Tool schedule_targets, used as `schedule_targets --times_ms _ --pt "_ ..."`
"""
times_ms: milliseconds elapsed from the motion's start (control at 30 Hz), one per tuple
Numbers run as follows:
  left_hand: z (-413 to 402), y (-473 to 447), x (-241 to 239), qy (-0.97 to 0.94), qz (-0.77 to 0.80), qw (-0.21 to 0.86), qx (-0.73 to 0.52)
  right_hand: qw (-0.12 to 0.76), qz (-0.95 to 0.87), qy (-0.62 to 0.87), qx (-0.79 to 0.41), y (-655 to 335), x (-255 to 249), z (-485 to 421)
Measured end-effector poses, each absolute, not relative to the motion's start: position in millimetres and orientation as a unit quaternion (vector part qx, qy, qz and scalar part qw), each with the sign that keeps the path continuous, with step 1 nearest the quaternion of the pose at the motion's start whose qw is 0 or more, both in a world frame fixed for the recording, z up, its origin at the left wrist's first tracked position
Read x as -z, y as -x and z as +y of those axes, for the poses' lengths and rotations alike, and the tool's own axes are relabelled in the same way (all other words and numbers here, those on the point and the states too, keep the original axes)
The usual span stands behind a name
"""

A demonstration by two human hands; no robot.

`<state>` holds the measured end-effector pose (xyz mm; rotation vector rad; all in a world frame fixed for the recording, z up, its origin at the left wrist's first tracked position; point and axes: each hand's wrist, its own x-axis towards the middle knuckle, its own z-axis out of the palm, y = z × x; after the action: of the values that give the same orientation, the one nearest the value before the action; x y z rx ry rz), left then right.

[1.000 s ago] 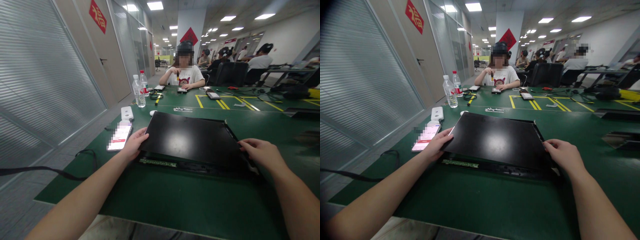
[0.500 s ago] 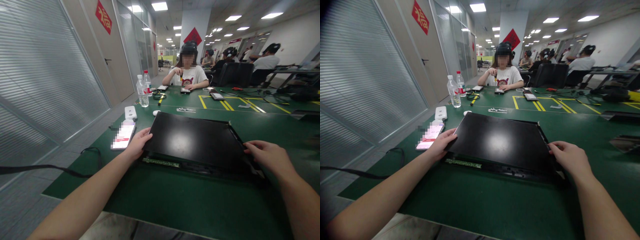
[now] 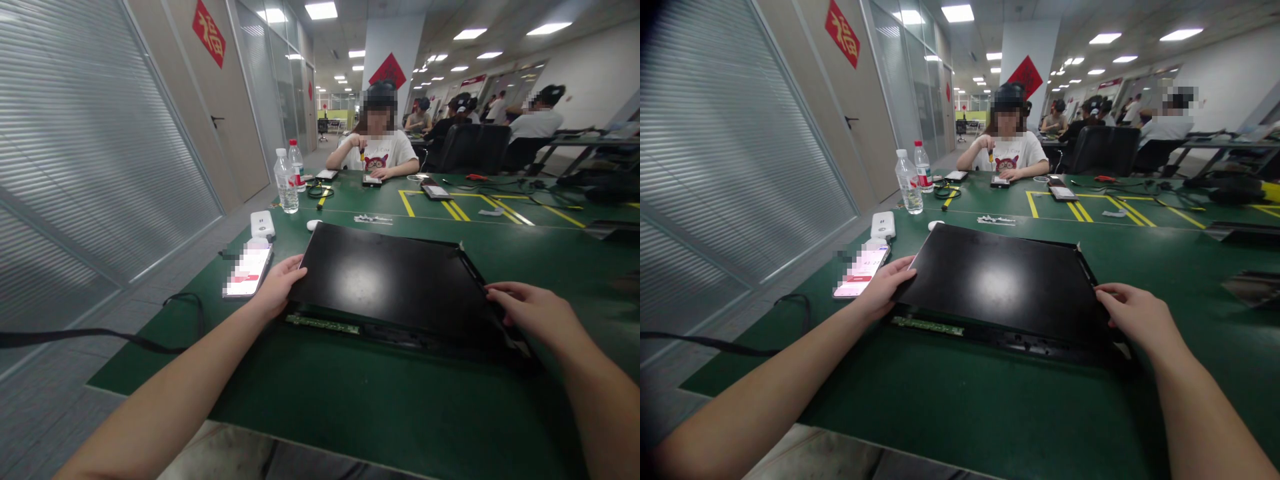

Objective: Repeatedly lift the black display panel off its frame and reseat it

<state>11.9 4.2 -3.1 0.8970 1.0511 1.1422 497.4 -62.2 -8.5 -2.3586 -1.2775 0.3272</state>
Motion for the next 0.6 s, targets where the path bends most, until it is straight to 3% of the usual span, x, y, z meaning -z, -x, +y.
schedule_targets --times_ms 600 --pt "5.8 -11.5 3.4 -0.388 0.469 0.62 -0.496 0.259 -0.423 0.853 -0.162 -503.3 8.2 -62.7"
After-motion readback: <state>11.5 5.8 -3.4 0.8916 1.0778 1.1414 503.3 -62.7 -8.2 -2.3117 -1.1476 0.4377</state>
